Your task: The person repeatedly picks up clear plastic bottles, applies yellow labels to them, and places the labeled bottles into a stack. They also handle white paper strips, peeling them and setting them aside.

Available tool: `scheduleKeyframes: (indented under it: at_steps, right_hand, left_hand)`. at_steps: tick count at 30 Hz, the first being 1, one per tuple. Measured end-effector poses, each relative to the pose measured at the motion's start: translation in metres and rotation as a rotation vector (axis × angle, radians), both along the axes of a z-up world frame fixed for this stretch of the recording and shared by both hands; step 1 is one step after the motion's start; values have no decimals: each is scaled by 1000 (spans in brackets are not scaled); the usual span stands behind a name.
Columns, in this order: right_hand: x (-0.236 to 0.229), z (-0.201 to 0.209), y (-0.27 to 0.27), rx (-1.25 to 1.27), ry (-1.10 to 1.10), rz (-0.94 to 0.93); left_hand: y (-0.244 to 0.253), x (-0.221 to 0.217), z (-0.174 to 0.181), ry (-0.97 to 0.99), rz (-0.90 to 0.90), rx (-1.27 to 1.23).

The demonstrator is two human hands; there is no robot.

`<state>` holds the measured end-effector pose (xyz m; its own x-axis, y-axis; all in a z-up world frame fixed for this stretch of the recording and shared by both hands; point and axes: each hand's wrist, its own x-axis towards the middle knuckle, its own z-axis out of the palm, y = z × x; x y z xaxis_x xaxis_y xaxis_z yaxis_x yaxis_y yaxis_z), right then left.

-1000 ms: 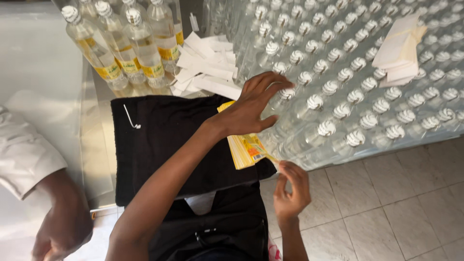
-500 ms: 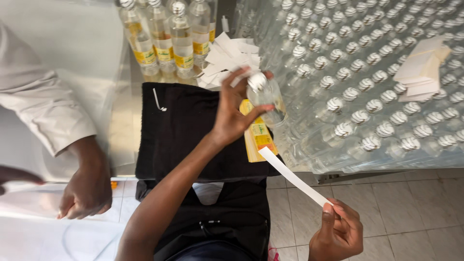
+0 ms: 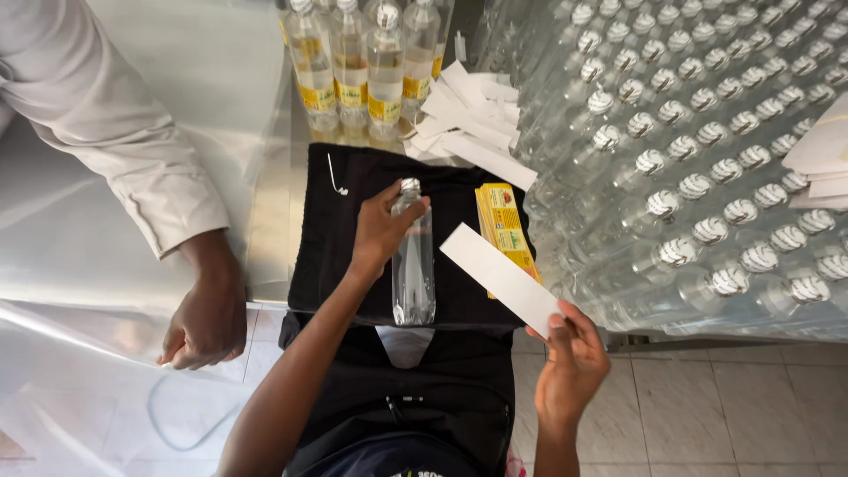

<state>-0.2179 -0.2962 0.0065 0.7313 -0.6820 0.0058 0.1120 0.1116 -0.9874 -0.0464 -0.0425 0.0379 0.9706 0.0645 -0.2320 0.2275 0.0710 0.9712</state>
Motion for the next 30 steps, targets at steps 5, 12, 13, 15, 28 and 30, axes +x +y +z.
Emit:
scheduleKeyframes:
  at_steps: [5,12,13,15,28,30]
  right_hand:
    - [3,10,13,45,8,48]
    - [4,2,18,42,-71,60]
    - [2,1,22,43,-60,60]
    - [4,0,27,-92,-41,71]
    - [26,73,74,-1370,-305,219]
    - [28,77,78,-1232,-311,333]
  left_hand:
    - [-8,29,-60,-163,-89,514]
    - [-22,-64,22,-266,-16,-5]
    - [-24,-70,24,-254,-16,-4]
    - [-29,-80,32,-162,27,-182]
    - [-39,-124,35,-161,-37,-372]
    - [-37,-129,32,-156,-23,-421]
